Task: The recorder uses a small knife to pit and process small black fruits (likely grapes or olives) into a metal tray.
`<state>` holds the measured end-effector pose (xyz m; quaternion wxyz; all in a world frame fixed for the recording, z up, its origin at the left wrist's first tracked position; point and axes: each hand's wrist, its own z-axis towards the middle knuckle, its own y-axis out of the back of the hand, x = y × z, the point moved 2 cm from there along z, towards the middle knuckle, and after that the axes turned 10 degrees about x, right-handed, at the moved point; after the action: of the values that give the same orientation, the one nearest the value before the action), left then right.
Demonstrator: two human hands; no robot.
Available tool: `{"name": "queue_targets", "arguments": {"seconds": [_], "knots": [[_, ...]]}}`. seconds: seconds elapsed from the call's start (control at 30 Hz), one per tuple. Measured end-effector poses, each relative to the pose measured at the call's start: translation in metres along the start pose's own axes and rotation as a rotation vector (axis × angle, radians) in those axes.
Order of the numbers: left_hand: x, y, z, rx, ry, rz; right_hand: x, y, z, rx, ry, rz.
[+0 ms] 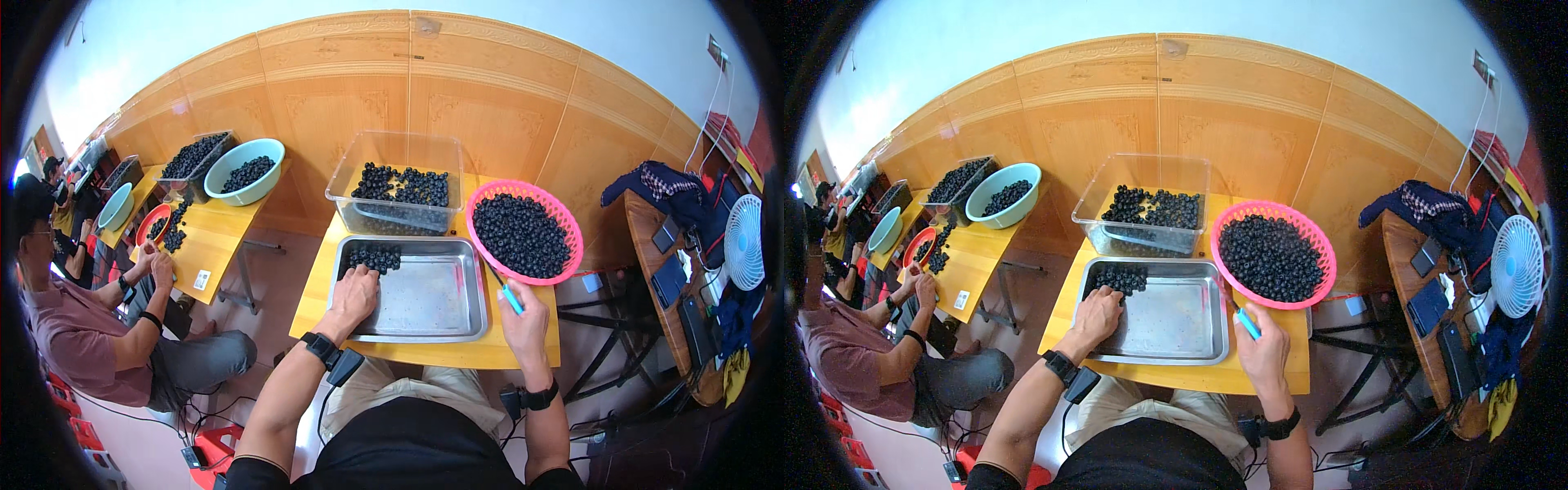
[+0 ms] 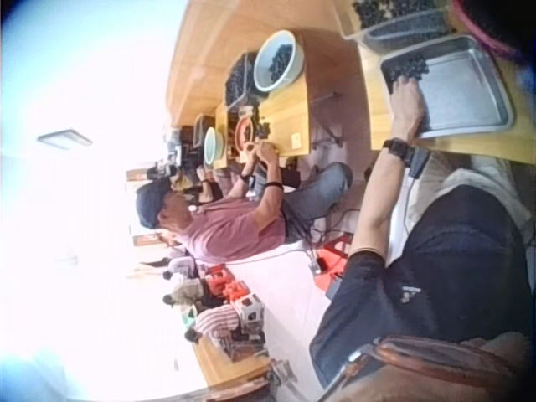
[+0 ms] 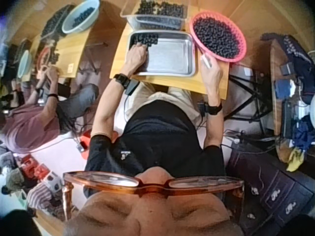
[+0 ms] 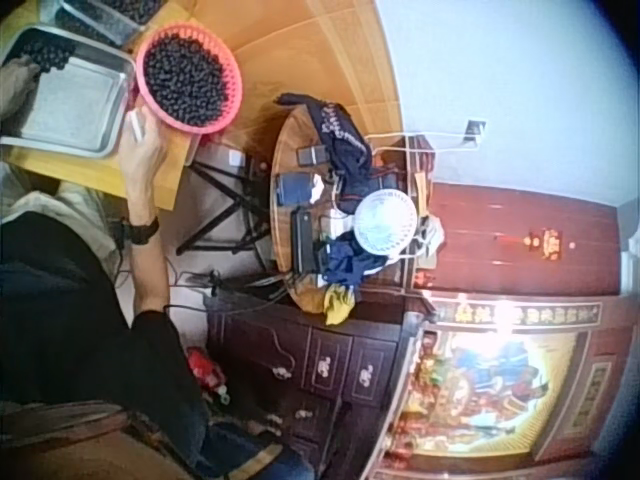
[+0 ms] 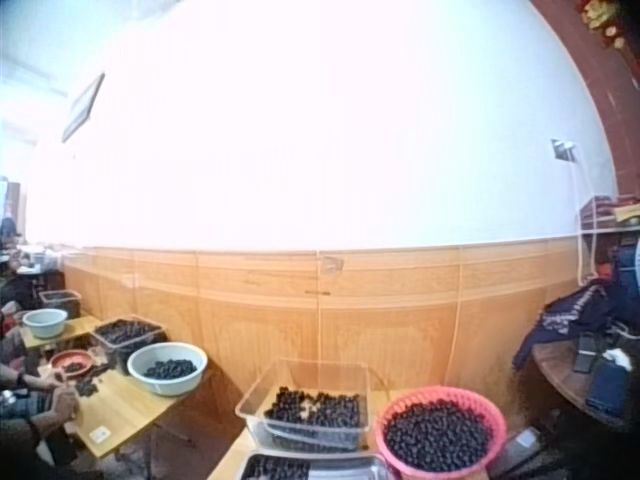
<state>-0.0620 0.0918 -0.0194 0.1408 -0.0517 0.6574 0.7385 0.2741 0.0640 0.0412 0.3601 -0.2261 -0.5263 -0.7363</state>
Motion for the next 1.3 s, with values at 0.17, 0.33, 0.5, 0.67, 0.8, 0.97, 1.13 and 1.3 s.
{"name": "queue_targets", "arguments": {"seconds": [0.17,0.33,0.5,0.67,0.8,0.97,1.13,1.3], "knots": [[0.0,-0.002,0.004,0.05,-0.012,0.002,0.003,-0.003,-0.011,0.044,0.026,0.069],[-0.005,0.001,0.004,0.113,0.008,-0.072,-0.005,-0.014,-0.018,0.065,0.046,0.132],[-0.007,0.001,-0.003,0.114,-0.055,-0.193,-0.001,-0.023,-0.024,0.091,0.06,0.153],[-0.016,0.009,-0.008,0.179,-0.128,-0.268,-0.002,-0.031,-0.028,0.094,0.088,0.227],[-0.02,0.009,-0.013,0.192,-0.15,-0.357,-0.001,-0.036,-0.03,0.144,0.038,0.222],[-0.03,0.009,-0.017,0.312,0.01,-0.71,-0.004,-0.051,-0.032,0.104,0.152,0.33],[-0.026,-0.01,-0.021,0.266,-0.027,-1.283,0.005,-0.055,-0.034,0.201,0.086,0.351],[-0.049,0.004,-0.034,0.256,0.169,-1.703,0.012,-0.059,-0.036,0.293,0.01,0.341]]}}
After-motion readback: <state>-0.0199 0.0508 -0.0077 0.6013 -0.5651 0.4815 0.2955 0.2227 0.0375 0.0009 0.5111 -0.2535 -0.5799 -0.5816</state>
